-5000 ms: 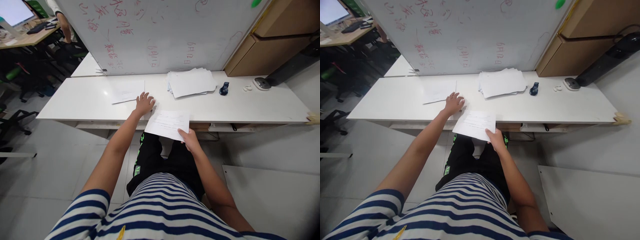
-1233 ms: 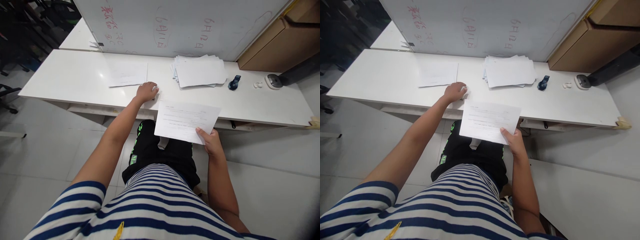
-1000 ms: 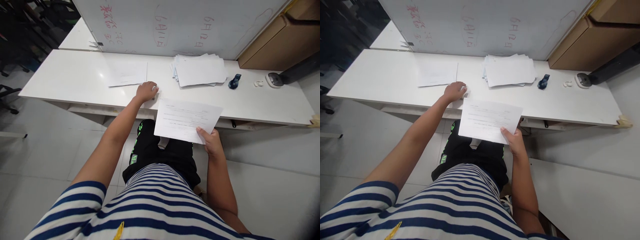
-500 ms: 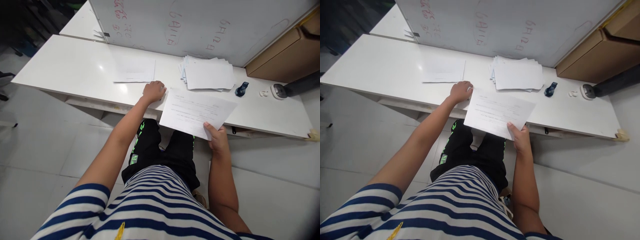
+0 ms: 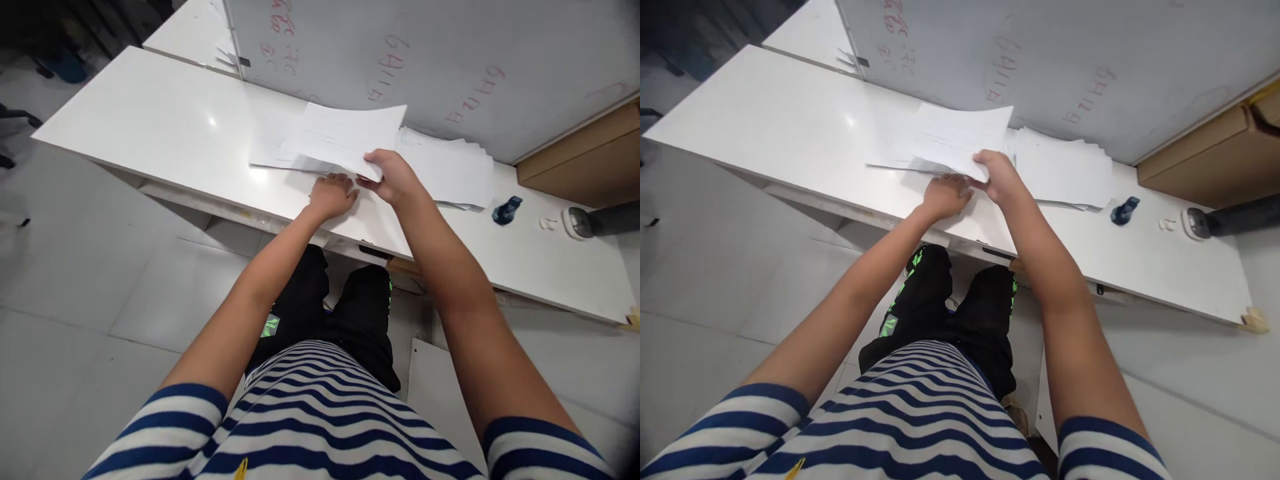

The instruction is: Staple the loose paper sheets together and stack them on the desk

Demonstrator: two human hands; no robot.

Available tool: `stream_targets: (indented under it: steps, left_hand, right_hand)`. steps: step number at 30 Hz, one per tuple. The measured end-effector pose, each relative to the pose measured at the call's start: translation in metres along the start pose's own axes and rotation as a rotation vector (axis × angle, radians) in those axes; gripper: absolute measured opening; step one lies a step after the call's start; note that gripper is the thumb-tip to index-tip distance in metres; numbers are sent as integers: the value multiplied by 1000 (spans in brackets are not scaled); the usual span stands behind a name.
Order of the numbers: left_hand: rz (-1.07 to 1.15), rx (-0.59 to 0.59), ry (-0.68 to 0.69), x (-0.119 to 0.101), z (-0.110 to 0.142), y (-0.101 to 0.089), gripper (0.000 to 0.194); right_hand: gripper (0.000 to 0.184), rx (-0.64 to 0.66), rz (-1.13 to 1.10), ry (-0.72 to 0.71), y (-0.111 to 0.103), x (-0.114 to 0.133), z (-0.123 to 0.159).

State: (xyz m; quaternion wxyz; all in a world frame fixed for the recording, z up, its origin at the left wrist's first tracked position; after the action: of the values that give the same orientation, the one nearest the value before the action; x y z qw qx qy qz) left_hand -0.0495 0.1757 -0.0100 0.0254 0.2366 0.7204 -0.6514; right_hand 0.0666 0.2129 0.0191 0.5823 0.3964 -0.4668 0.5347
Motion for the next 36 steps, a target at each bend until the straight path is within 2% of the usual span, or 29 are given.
stream_targets:
  steps: [3, 5, 8, 12, 15, 17, 21, 24, 26, 28, 31, 33, 36]
  left_hand:
    - [-3, -39, 2, -2, 4, -4, 48]
    - [3, -34, 9, -2, 6, -4, 50]
    - [18, -21, 16, -1, 6, -3, 51]
    - [22, -22, 20, 0, 6, -2, 56]
    - [19, -31, 26, -1, 7, -3, 53]
    - [18, -40, 29, -1, 7, -3, 48]
    - [15, -21, 40, 0, 6, -2, 47]
    - [13, -3, 35, 1, 6, -2, 49]
    - [6, 0, 22, 2, 5, -3, 49]
    - [3, -9, 13, 3, 6, -4, 48]
    - [12, -25, 12, 3, 6, -6, 48]
    - [17, -29, 3, 3, 7, -7, 47]
    - [19, -40, -26, 4, 7, -7, 44]
  right_hand:
    - [16, 69, 123, 50, 61, -2, -43]
    - [21, 47, 239, 49, 85, -9, -62]
    - [27, 1, 429, -17, 98, -21, -79]
    - [42, -59, 734, -264, 94, -25, -90]
    - [57, -161, 934, -419, 74, -16, -88]
    - [60, -222, 1027, -482, 47, -7, -81]
    - [59, -262, 1172, -544, -38, -4, -52]
    - [82, -269, 1261, -516, -101, -19, -26]
    - [96, -219, 1306, -431, -126, -35, -13]
    - [90, -164, 1332, -401, -136, -44, -3]
    - [60, -159, 1317, -492, -135, -40, 11]
    - [49, -221, 1270, -541, -136, -30, 20]
    - [46, -400, 1109, -615, -146, -11, 39]
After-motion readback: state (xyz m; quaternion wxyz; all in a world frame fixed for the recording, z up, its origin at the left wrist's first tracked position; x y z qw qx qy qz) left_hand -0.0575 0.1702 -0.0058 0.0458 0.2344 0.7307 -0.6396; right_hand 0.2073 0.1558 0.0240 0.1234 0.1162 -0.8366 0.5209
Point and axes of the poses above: each hand's wrist, its own z-axis away from the middle knuckle, its own y-axis out of the palm, x = y × z, the point moved 5 cm from there along -z, towards the middle knuckle, and after that the axes turned 9 degrees about -x, right-handed, at the moved point
